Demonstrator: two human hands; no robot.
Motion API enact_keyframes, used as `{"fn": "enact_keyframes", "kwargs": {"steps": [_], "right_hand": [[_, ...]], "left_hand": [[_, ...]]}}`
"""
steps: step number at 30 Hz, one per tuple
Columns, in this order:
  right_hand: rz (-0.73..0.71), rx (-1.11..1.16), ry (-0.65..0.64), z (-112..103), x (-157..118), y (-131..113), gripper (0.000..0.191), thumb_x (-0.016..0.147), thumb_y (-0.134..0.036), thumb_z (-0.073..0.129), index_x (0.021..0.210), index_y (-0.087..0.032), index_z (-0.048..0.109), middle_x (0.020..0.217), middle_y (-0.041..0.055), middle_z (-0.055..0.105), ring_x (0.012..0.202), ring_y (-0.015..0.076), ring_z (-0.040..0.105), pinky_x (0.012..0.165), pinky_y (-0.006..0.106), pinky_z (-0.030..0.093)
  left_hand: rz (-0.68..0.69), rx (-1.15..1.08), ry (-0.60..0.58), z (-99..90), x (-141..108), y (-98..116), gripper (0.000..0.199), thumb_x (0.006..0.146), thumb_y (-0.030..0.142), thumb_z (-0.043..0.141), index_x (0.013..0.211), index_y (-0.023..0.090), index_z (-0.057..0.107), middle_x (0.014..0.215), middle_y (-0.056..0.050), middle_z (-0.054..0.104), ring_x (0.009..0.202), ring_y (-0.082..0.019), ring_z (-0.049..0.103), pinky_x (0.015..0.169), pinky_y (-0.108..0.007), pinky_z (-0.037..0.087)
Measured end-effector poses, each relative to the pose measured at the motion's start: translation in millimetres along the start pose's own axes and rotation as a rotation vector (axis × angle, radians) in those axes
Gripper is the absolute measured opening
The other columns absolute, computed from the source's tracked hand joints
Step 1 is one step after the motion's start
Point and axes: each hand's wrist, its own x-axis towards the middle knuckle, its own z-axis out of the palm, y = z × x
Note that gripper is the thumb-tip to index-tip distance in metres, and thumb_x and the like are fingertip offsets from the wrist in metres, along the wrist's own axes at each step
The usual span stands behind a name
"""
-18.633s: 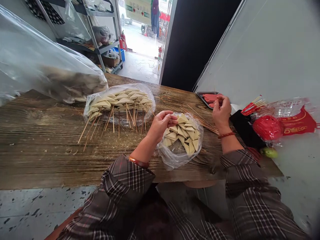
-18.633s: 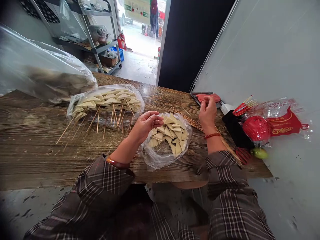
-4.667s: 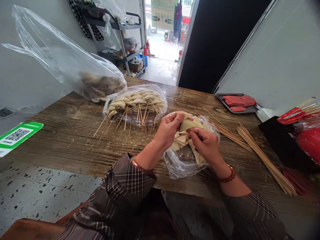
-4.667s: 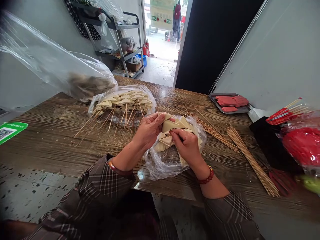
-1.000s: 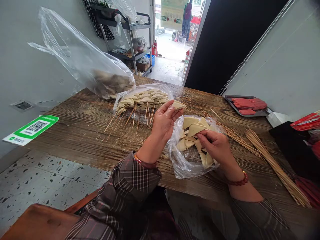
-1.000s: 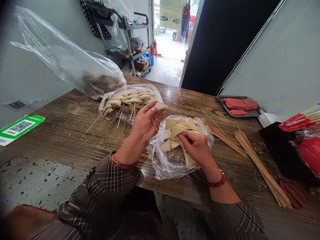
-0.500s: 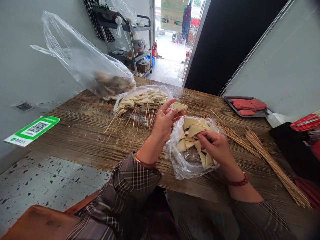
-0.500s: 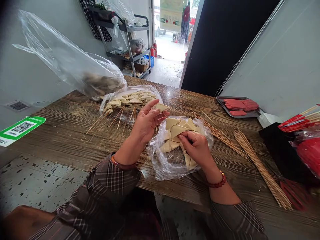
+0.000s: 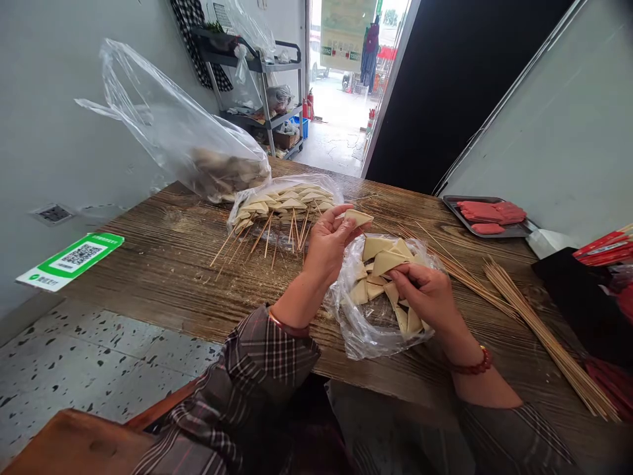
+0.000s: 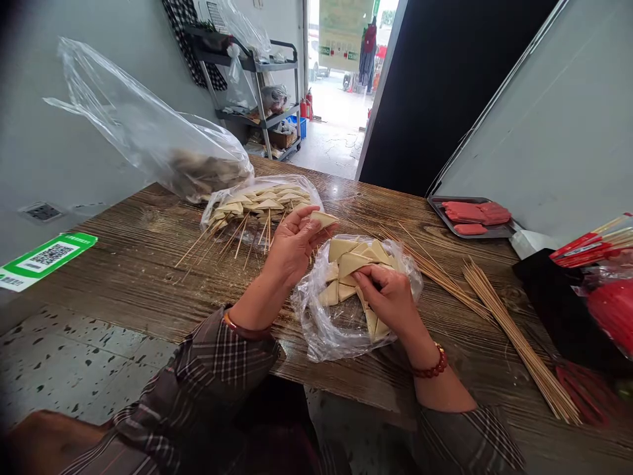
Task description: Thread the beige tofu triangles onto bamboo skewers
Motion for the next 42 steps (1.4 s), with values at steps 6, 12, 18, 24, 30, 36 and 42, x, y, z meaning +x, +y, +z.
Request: {"fn": "enact_keyframes", "kwargs": {"steps": [6, 12, 18, 24, 30, 36, 42], "right_hand": [[-0.007, 0.013, 0.019, 2.2, 0.3, 1.4, 0.028, 0.091, -0.036, 0.057, 0.076, -0.017, 0.072, 0.059, -0.0010, 0.061, 0.054, 0.0113, 0.054, 0.051, 0.023, 0.039], [-0.006, 0.008, 0.047, 3.3, 0.6, -1.4, 0.027, 0.090, -0.035, 0.058, 0.075, -0.017, 0.071, 0.056, -0.0015, 0.060, 0.053, 0.0112, 0.052, 0.051, 0.023, 0.038], [0.007, 0.010, 0.054, 3.7, -0.3, -2.5, 0.027, 0.090, -0.036, 0.058, 0.077, -0.017, 0.071, 0.055, -0.0021, 0.058, 0.052, 0.0112, 0.052, 0.052, 0.023, 0.039], [0.008, 0.033, 0.059, 2.9, -0.1, -2.6, 0.025, 0.090, -0.035, 0.058, 0.077, -0.018, 0.071, 0.057, -0.0021, 0.059, 0.052, 0.0108, 0.052, 0.052, 0.023, 0.040], [0.021, 0.038, 0.050, 3.4, -0.2, -2.4, 0.026, 0.090, -0.036, 0.058, 0.077, -0.017, 0.071, 0.057, -0.0018, 0.060, 0.053, 0.0110, 0.052, 0.051, 0.023, 0.040], [0.011, -0.001, 0.048, 3.9, -0.2, -4.4, 0.026, 0.090, -0.035, 0.057, 0.076, -0.018, 0.070, 0.055, -0.0019, 0.059, 0.053, 0.0116, 0.053, 0.052, 0.023, 0.039], [-0.006, -0.030, 0.063, 5.1, -0.5, -6.4, 0.027, 0.090, -0.036, 0.057, 0.074, -0.019, 0.070, 0.052, -0.0019, 0.058, 0.051, 0.0124, 0.052, 0.051, 0.024, 0.039]], "left_hand": [[-0.019, 0.021, -0.003, 2.5, -2.8, -4.6, 0.034, 0.073, 0.023, 0.079, 0.101, 0.017, 0.060, 0.084, -0.001, 0.071, 0.080, -0.015, 0.072, 0.090, -0.032, 0.052], [-0.033, 0.040, -0.009, 7.0, -7.7, -8.3, 0.032, 0.076, 0.021, 0.076, 0.103, 0.017, 0.059, 0.084, -0.002, 0.072, 0.082, -0.016, 0.073, 0.087, -0.031, 0.051], [-0.053, 0.056, -0.018, 5.6, -7.9, -4.9, 0.037, 0.077, 0.022, 0.075, 0.110, 0.016, 0.060, 0.082, -0.002, 0.071, 0.080, -0.016, 0.072, 0.085, -0.031, 0.052], [-0.139, 0.051, 0.031, 1.5, -3.0, 1.5, 0.029, 0.082, 0.035, 0.073, 0.102, 0.015, 0.065, 0.088, -0.003, 0.070, 0.078, -0.016, 0.071, 0.083, -0.032, 0.053], [-0.188, -0.001, -0.116, 0.8, -4.3, 0.4, 0.033, 0.078, 0.039, 0.076, 0.096, 0.012, 0.067, 0.090, -0.008, 0.074, 0.085, -0.019, 0.072, 0.084, -0.030, 0.053], [-0.138, -0.013, -0.111, 0.6, -4.2, -1.9, 0.032, 0.075, 0.035, 0.080, 0.094, 0.012, 0.068, 0.089, -0.007, 0.074, 0.083, -0.018, 0.072, 0.083, -0.028, 0.054], [-0.086, 0.055, -0.092, 2.9, -6.2, -4.4, 0.033, 0.076, 0.038, 0.078, 0.094, 0.013, 0.068, 0.092, -0.008, 0.074, 0.086, -0.019, 0.072, 0.087, -0.031, 0.052]]}}
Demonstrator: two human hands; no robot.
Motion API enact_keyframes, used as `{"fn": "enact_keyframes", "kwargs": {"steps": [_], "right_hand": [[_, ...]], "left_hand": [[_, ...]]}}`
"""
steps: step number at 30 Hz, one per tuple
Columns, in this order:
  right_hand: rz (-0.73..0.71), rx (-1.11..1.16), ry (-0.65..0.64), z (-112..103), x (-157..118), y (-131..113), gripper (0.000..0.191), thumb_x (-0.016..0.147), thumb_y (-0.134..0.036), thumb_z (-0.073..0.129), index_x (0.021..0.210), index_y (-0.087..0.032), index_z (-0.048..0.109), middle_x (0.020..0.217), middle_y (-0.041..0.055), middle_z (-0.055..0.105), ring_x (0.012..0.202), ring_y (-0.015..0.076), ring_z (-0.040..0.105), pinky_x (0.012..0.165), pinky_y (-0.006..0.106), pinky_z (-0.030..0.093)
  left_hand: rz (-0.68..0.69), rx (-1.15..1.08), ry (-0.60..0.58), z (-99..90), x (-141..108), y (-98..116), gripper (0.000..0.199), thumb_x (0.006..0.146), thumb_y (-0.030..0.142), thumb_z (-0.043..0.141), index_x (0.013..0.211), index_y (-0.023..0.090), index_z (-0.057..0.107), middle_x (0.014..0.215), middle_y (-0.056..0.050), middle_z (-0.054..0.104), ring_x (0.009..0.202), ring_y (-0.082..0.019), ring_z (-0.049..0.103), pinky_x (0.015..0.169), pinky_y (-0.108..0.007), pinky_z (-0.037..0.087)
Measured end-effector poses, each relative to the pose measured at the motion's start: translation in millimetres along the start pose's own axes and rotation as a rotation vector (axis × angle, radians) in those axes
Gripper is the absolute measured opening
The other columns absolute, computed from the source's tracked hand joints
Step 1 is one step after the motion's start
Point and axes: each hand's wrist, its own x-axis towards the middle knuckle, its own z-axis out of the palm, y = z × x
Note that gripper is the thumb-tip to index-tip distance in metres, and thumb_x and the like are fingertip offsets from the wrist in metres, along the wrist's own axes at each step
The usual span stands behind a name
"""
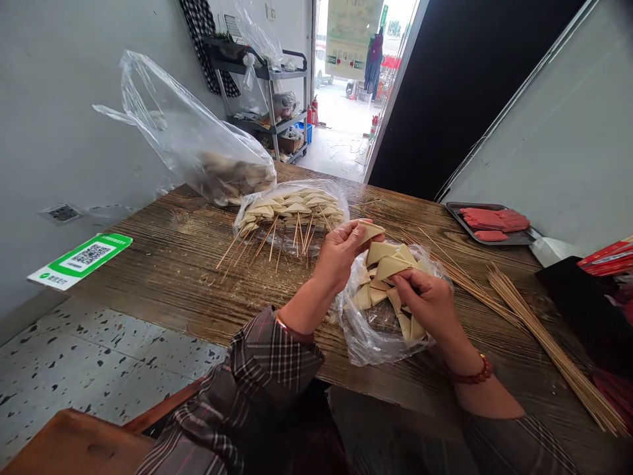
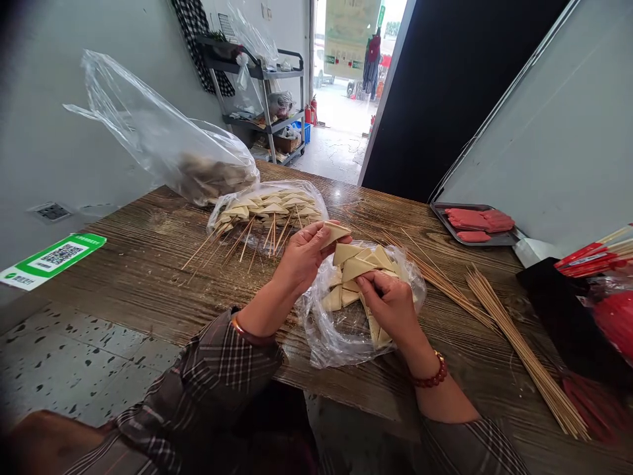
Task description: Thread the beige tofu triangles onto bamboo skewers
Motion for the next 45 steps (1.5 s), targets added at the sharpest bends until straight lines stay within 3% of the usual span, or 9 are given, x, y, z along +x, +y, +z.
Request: {"fn": "enact_keyframes", "kwargs": {"steps": [24, 34, 41, 45], "right_hand": [[0.023, 0.001, 0.010, 3.5, -0.1, 4.6, 0.028, 0.091, -0.039, 0.056, 0.075, -0.020, 0.068, 0.050, -0.0033, 0.054, 0.050, 0.0121, 0.049, 0.050, 0.024, 0.037], [0.103, 0.085, 0.002, 6.7, -0.3, 6.9, 0.031, 0.090, -0.041, 0.058, 0.071, -0.019, 0.067, 0.051, -0.0037, 0.053, 0.049, 0.0105, 0.046, 0.050, 0.024, 0.037], [0.177, 0.282, -0.023, 8.0, -0.9, 14.4, 0.035, 0.090, -0.049, 0.059, 0.078, -0.017, 0.068, 0.052, -0.0040, 0.053, 0.047, 0.0096, 0.044, 0.046, 0.023, 0.034], [0.142, 0.272, -0.069, 8.7, -0.4, 11.2, 0.035, 0.091, -0.048, 0.057, 0.076, -0.018, 0.067, 0.051, -0.0041, 0.052, 0.047, 0.0097, 0.043, 0.047, 0.023, 0.034]], "left_hand": [[0.013, 0.051, -0.055, 2.4, -1.6, -8.3, 0.033, 0.076, 0.045, 0.076, 0.087, 0.015, 0.071, 0.089, -0.006, 0.073, 0.087, -0.018, 0.068, 0.080, -0.027, 0.051], [-0.055, 0.059, -0.043, 3.2, -3.1, -8.0, 0.037, 0.072, 0.047, 0.078, 0.088, 0.014, 0.070, 0.089, -0.007, 0.074, 0.081, -0.016, 0.068, 0.065, -0.021, 0.049], [-0.220, -0.079, -0.048, 4.0, -2.3, 0.9, 0.042, 0.081, 0.053, 0.070, 0.095, 0.014, 0.067, 0.092, -0.011, 0.075, 0.086, -0.022, 0.072, 0.076, -0.033, 0.057], [-0.209, -0.102, -0.032, 4.0, -2.3, 5.2, 0.041, 0.081, 0.049, 0.072, 0.101, 0.014, 0.066, 0.099, -0.012, 0.075, 0.088, -0.021, 0.072, 0.080, -0.032, 0.057]]}}
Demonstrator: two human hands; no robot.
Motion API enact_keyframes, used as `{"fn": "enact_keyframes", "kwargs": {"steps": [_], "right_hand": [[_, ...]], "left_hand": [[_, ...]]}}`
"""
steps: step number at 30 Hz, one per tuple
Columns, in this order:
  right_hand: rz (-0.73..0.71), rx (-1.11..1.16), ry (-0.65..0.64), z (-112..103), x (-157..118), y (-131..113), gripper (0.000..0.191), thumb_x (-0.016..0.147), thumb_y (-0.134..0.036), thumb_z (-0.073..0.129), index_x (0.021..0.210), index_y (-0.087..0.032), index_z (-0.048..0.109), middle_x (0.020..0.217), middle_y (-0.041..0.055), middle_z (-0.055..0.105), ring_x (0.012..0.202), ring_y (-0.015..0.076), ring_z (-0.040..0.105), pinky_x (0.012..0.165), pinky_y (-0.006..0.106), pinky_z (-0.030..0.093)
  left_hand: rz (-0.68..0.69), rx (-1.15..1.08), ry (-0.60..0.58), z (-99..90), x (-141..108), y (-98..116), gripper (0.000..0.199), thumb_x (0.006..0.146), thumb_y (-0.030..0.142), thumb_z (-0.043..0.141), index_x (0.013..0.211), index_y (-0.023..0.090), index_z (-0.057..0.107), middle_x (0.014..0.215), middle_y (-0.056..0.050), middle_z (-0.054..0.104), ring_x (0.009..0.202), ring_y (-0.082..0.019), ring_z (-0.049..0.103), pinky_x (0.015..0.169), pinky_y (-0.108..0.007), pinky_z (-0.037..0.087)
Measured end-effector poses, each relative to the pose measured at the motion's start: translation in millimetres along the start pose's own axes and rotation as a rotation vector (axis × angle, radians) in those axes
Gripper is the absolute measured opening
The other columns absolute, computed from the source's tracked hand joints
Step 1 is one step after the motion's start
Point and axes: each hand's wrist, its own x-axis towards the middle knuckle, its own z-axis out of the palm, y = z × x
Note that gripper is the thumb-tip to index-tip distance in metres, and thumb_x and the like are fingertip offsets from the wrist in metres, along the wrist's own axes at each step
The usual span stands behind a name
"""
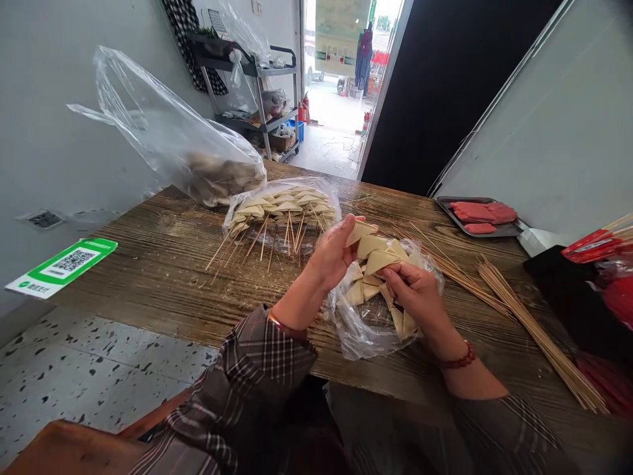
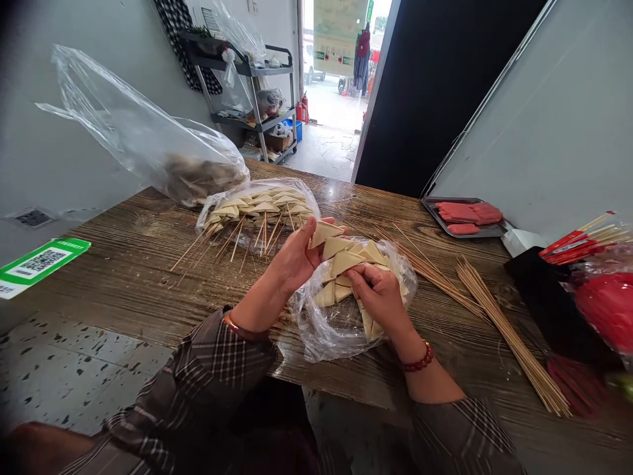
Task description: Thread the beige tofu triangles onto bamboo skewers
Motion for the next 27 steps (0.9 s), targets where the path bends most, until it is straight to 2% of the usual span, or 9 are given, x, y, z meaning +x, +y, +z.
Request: {"fn": "enact_keyframes", "kwargs": {"steps": [3, 6, 12, 22, 27], "right_hand": [[-0.032, -0.044, -0.027, 1.8, 0.1, -2.2, 0.035, 0.092, -0.044, 0.056, 0.070, -0.019, 0.064, 0.051, -0.0038, 0.052, 0.049, 0.0101, 0.044, 0.050, 0.024, 0.035], [-0.031, -0.046, -0.034, 2.0, 0.0, -3.2, 0.034, 0.092, -0.044, 0.056, 0.070, -0.019, 0.064, 0.052, -0.0034, 0.053, 0.049, 0.0100, 0.044, 0.050, 0.024, 0.035], [-0.042, -0.090, -0.065, -1.9, -0.4, -6.1, 0.030, 0.093, -0.042, 0.056, 0.097, -0.019, 0.076, 0.055, -0.0022, 0.059, 0.049, 0.0115, 0.050, 0.050, 0.025, 0.039], [-0.133, -0.176, 0.047, 2.2, -1.2, -6.1, 0.026, 0.091, -0.035, 0.058, 0.090, -0.018, 0.077, 0.062, 0.0003, 0.067, 0.055, 0.0130, 0.058, 0.056, 0.026, 0.045], [-0.134, -0.160, 0.056, 2.6, -0.9, -6.9, 0.025, 0.091, -0.033, 0.058, 0.090, -0.018, 0.077, 0.063, 0.0013, 0.069, 0.059, 0.0148, 0.063, 0.059, 0.026, 0.048]], "left_hand": [[-0.006, -0.002, -0.036, 0.7, -0.3, -0.8, 0.036, 0.077, 0.032, 0.080, 0.103, 0.013, 0.065, 0.101, -0.012, 0.075, 0.087, -0.020, 0.072, 0.083, -0.032, 0.056], [-0.008, -0.008, -0.057, 1.0, 0.1, -2.7, 0.031, 0.077, 0.022, 0.079, 0.101, 0.012, 0.064, 0.099, -0.012, 0.075, 0.087, -0.019, 0.072, 0.083, -0.033, 0.056], [0.097, 0.010, 0.009, -1.4, 2.5, -1.6, 0.028, 0.077, 0.023, 0.078, 0.099, 0.013, 0.063, 0.096, -0.009, 0.075, 0.083, -0.017, 0.072, 0.082, -0.032, 0.055], [0.129, 0.014, -0.002, -0.1, 2.1, -5.1, 0.033, 0.075, 0.026, 0.080, 0.098, 0.012, 0.063, 0.094, -0.009, 0.076, 0.081, -0.016, 0.071, 0.079, -0.028, 0.056], [0.133, 0.007, -0.016, 0.0, 1.5, -6.1, 0.032, 0.076, 0.026, 0.080, 0.099, 0.012, 0.062, 0.094, -0.008, 0.076, 0.081, -0.016, 0.071, 0.077, -0.028, 0.056]]}}
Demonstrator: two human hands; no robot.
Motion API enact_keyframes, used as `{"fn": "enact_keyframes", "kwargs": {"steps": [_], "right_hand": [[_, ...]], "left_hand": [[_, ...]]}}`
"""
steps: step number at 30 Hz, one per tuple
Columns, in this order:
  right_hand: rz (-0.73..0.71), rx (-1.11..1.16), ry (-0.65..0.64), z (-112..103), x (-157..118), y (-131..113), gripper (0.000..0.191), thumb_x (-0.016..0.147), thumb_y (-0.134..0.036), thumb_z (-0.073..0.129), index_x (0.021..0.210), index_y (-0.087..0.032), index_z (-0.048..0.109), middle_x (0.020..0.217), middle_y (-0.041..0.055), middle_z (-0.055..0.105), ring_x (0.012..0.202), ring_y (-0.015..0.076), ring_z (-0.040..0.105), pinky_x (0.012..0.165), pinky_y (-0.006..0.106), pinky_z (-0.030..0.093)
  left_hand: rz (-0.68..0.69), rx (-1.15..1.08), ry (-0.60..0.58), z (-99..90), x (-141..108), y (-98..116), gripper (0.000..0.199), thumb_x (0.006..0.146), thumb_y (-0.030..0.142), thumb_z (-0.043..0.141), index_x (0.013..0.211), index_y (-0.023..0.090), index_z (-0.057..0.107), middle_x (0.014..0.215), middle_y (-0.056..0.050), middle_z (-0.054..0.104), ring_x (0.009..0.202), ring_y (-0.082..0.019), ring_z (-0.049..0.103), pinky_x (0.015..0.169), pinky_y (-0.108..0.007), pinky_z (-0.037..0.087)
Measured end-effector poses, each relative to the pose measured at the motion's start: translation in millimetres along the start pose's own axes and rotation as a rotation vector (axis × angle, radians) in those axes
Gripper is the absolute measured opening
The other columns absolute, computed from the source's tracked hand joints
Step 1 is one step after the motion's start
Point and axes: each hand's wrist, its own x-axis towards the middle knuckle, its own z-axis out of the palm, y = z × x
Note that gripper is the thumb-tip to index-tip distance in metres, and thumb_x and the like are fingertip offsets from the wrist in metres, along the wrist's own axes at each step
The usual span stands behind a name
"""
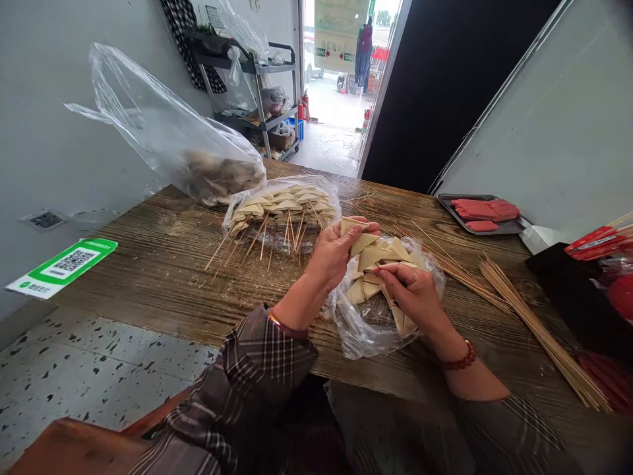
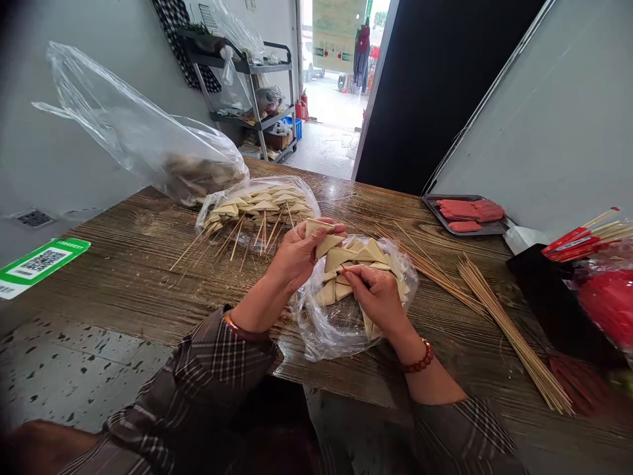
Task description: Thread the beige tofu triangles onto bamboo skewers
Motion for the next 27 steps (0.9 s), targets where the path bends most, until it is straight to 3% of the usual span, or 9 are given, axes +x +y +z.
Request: {"fn": "enact_keyframes", "kwargs": {"steps": [13, 20, 27], "right_hand": [[0.041, 0.008, -0.006, 0.5, -0.5, -2.3, 0.026, 0.090, -0.035, 0.058, 0.088, -0.017, 0.076, 0.054, -0.0018, 0.059, 0.054, 0.0132, 0.056, 0.056, 0.026, 0.043], [0.040, 0.001, -0.032, -1.8, 1.2, 1.1, 0.029, 0.091, -0.037, 0.057, 0.075, -0.018, 0.071, 0.052, -0.0028, 0.055, 0.050, 0.0108, 0.048, 0.053, 0.024, 0.040], [0.058, 0.025, -0.068, -7.0, 1.9, 4.6, 0.026, 0.090, -0.036, 0.059, 0.097, -0.018, 0.077, 0.073, 0.0027, 0.071, 0.059, 0.0125, 0.058, 0.056, 0.025, 0.044]], "left_hand": [[-0.021, 0.001, -0.016, 2.6, -1.8, -5.1, 0.033, 0.075, 0.027, 0.080, 0.099, 0.013, 0.062, 0.094, -0.009, 0.075, 0.083, -0.018, 0.071, 0.079, -0.031, 0.056], [-0.068, -0.014, -0.027, 2.9, -2.7, -6.0, 0.024, 0.081, 0.022, 0.073, 0.101, 0.012, 0.062, 0.093, -0.009, 0.075, 0.084, -0.018, 0.071, 0.080, -0.031, 0.056], [-0.108, -0.039, 0.050, 0.5, 0.6, 2.8, 0.017, 0.087, 0.019, 0.066, 0.101, 0.011, 0.060, 0.096, -0.012, 0.075, 0.084, -0.019, 0.072, 0.085, -0.033, 0.054]]}}
